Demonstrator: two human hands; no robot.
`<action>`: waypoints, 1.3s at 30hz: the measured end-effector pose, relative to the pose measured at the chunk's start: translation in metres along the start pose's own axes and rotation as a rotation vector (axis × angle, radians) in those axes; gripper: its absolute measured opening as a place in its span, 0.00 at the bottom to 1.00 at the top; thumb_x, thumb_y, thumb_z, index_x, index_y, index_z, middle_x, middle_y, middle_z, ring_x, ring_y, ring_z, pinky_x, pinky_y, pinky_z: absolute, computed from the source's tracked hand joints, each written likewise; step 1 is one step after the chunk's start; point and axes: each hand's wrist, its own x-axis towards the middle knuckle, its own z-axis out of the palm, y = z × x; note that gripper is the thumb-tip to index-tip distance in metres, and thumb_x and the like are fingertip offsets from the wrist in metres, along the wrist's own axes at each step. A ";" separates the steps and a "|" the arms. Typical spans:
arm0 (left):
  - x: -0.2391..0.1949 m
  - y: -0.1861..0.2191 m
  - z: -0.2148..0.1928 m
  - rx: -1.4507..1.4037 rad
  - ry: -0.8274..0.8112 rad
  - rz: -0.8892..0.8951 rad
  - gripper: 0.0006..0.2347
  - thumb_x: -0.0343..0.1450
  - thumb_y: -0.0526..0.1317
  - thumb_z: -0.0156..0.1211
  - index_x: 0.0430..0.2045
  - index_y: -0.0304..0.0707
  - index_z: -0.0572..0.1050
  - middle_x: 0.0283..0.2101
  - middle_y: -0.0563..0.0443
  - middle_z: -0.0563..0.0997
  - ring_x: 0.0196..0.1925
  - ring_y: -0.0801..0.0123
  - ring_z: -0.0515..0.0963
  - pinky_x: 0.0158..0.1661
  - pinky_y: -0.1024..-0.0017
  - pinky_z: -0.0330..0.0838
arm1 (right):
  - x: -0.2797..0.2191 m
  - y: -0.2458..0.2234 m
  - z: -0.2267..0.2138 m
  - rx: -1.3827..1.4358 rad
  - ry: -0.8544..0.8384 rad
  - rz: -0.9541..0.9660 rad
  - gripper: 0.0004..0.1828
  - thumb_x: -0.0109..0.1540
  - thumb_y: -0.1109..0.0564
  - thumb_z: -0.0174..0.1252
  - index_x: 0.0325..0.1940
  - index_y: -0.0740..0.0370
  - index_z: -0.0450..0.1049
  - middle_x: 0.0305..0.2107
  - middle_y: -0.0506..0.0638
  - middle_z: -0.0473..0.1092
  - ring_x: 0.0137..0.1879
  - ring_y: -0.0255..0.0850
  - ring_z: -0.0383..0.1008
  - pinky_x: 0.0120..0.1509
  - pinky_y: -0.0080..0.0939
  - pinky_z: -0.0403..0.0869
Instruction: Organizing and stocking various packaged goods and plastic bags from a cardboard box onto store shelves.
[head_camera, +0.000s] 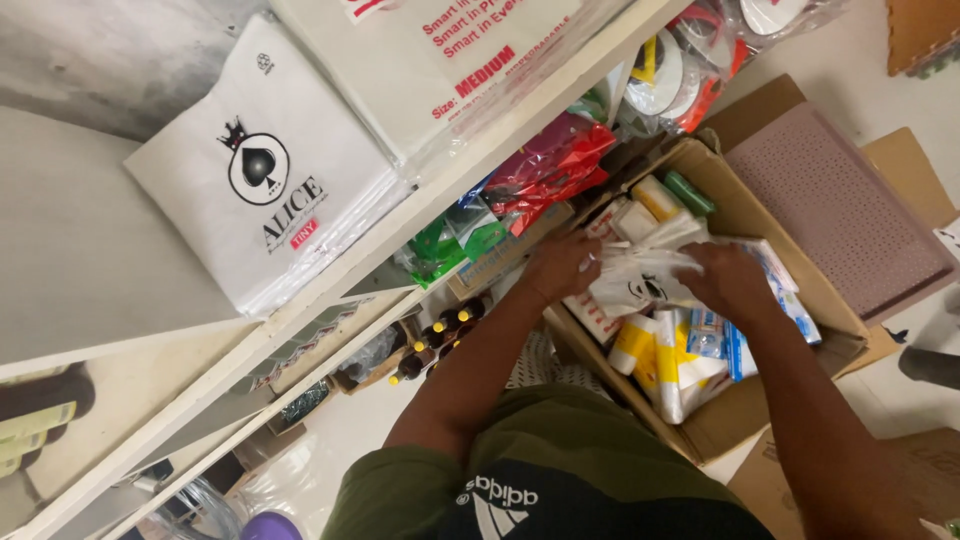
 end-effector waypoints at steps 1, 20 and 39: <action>0.006 0.005 -0.010 0.008 0.024 -0.112 0.10 0.66 0.44 0.63 0.38 0.46 0.77 0.47 0.50 0.79 0.53 0.52 0.77 0.56 0.54 0.71 | -0.005 -0.001 -0.001 -0.009 0.085 -0.057 0.23 0.61 0.43 0.61 0.56 0.54 0.79 0.47 0.60 0.78 0.51 0.60 0.77 0.56 0.58 0.76; 0.024 0.049 0.111 -0.262 0.197 -0.313 0.10 0.71 0.41 0.60 0.43 0.38 0.75 0.41 0.39 0.82 0.44 0.44 0.82 0.45 0.53 0.75 | -0.051 -0.033 0.041 0.439 0.369 0.335 0.33 0.61 0.45 0.67 0.61 0.72 0.75 0.43 0.70 0.77 0.50 0.55 0.80 0.55 0.50 0.76; 0.026 0.014 0.121 -1.205 0.045 -0.715 0.14 0.65 0.47 0.75 0.26 0.34 0.80 0.27 0.53 0.81 0.27 0.72 0.78 0.31 0.72 0.73 | -0.089 -0.052 0.058 0.118 0.178 0.293 0.21 0.64 0.50 0.61 0.59 0.61 0.73 0.47 0.63 0.75 0.50 0.60 0.77 0.53 0.55 0.76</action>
